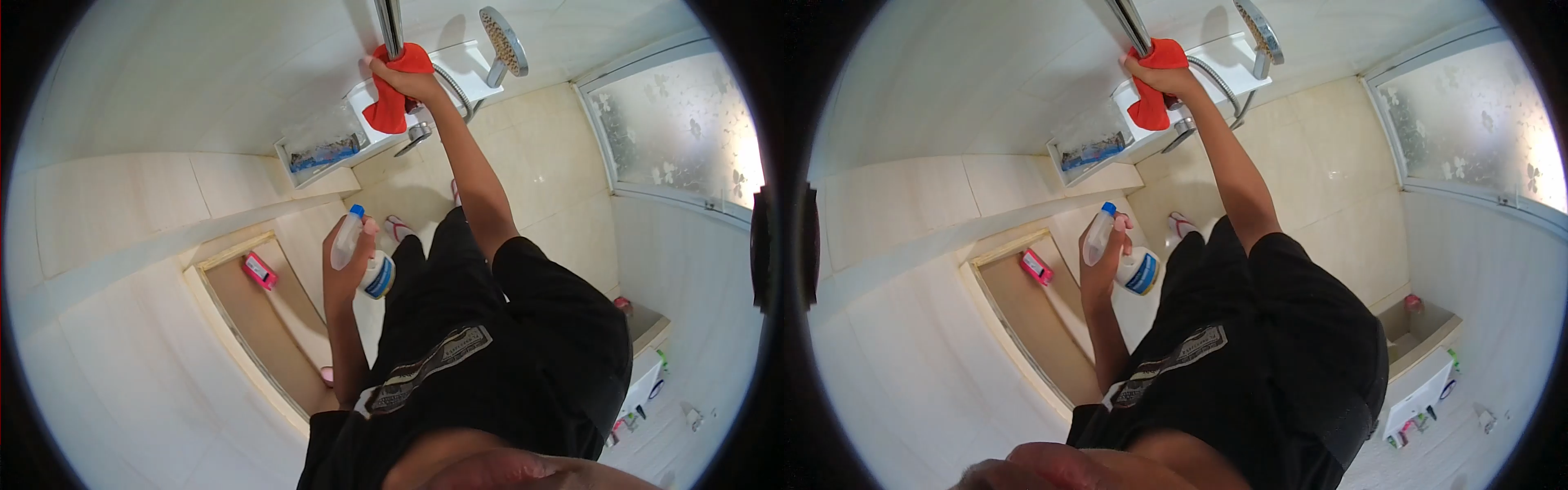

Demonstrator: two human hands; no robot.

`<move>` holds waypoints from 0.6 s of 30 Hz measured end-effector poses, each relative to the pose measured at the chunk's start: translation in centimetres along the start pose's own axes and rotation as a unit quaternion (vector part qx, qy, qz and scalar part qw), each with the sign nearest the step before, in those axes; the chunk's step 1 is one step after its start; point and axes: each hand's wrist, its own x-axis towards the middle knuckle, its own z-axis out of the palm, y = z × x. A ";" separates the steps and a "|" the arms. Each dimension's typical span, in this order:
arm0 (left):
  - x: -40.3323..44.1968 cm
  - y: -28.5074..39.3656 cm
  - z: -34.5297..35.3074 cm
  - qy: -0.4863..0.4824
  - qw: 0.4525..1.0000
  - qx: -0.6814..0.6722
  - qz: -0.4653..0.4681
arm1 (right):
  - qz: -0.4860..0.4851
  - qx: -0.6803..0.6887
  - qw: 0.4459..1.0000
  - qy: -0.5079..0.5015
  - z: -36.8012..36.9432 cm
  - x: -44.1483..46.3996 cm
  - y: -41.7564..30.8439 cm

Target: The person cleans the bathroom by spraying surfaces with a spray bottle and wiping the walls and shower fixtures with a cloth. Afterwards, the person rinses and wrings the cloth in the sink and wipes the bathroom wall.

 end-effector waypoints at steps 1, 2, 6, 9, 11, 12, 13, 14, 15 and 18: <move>0.1 0.1 0.3 0.007 1.000 -0.005 0.003 | -0.010 0.011 0.997 0.073 1.0 0.0 0.2; 0.0 0.2 0.3 0.015 1.000 -0.008 0.003 | -0.015 0.024 0.989 0.146 2.2 -0.2 0.6; -0.5 0.5 -0.3 0.032 0.998 0.023 0.040 | -0.121 -0.026 0.893 0.433 7.1 0.4 3.1; -1.4 0.4 -0.9 0.062 0.995 0.047 0.062 | -0.139 -0.074 0.836 0.526 8.5 1.9 4.0; -1.8 0.1 -1.6 0.074 0.992 0.071 0.076 | -0.110 -0.023 0.881 0.460 8.4 1.6 4.2; -2.1 -0.4 -2.0 0.081 0.991 0.077 0.079 | -0.083 0.030 0.922 0.378 7.3 0.7 4.2; -2.2 -0.6 -2.3 0.086 0.989 0.081 0.084 | -0.057 0.080 0.951 0.293 5.8 0.1 4.2; -2.3 -0.6 -2.7 0.080 0.992 0.062 0.073 | -0.013 0.066 0.983 0.172 3.9 0.0 3.8; -2.6 -0.7 -3.1 0.075 0.995 0.042 0.060 | 0.035 0.050 0.997 0.048 1.4 0.2 3.1; -2.9 -0.3 -3.5 0.064 0.997 0.009 0.041 | -0.007 0.040 0.968 -0.247 -2.8 2.6 2.0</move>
